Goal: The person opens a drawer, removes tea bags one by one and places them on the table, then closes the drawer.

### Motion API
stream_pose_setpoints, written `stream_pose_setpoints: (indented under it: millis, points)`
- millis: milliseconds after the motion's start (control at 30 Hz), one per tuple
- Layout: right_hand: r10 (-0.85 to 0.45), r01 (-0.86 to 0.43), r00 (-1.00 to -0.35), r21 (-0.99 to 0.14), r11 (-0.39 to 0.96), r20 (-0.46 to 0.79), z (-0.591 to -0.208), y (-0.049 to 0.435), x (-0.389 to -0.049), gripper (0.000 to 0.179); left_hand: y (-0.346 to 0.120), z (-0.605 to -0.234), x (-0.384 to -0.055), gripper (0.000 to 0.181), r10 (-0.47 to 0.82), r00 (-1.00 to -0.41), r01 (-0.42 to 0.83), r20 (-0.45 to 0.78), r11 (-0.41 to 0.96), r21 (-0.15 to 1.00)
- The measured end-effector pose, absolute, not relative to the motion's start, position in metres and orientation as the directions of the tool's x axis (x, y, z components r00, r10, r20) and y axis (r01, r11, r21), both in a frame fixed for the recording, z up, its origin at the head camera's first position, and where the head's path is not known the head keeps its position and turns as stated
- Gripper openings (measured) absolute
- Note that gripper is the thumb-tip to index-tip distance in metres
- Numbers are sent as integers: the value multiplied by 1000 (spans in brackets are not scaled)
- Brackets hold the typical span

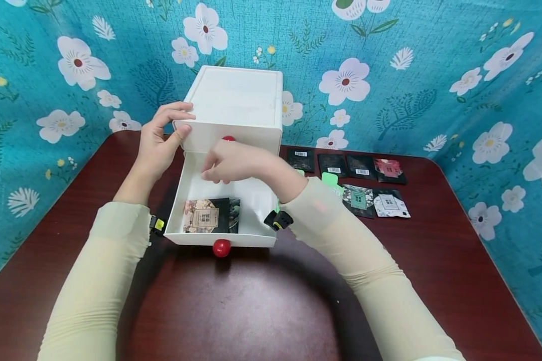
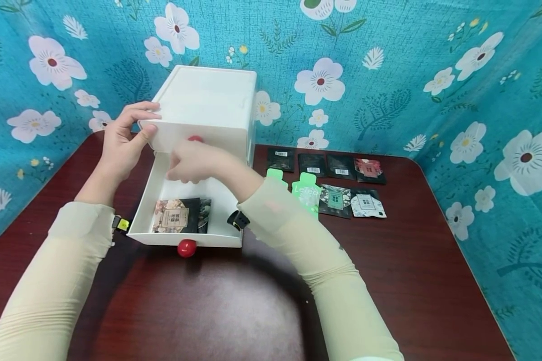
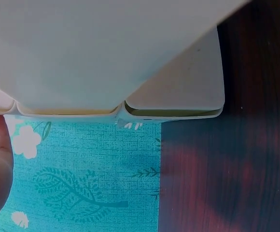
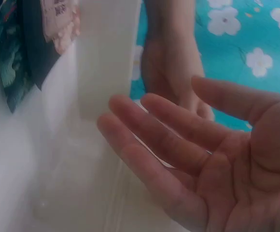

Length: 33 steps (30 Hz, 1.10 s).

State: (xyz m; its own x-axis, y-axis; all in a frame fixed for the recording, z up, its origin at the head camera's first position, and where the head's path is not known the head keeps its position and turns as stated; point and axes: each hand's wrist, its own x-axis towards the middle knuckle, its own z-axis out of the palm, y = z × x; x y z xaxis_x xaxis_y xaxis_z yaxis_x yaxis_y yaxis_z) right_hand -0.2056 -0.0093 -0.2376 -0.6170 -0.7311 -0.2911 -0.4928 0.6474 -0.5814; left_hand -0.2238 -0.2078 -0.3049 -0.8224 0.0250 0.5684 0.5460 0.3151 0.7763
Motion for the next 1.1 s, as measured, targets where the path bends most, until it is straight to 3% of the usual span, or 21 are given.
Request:
stream_pose_setpoints:
  millis: [167,333,933,1100]
  points:
    - [-724,-483,-556,-550,681,-409,-246,-29,-212,31,-208,-305,-224,21,26,-818,554,575,304,775]
    - [-685,-447,-556,-525,724,-471,-254,-41,-216,32,-209,-306,-224,21,27,-814,561,581,297,772]
    - [-629,-456,-544,-434,777,-555,-267,-51,-215,30,-206,-305,-227,21,24,-802,577,597,287,765]
    - [-642,-468,-526,-440,766,-558,-270,-56,-213,18,-209,-306,-223,21,5,-810,563,587,288,774]
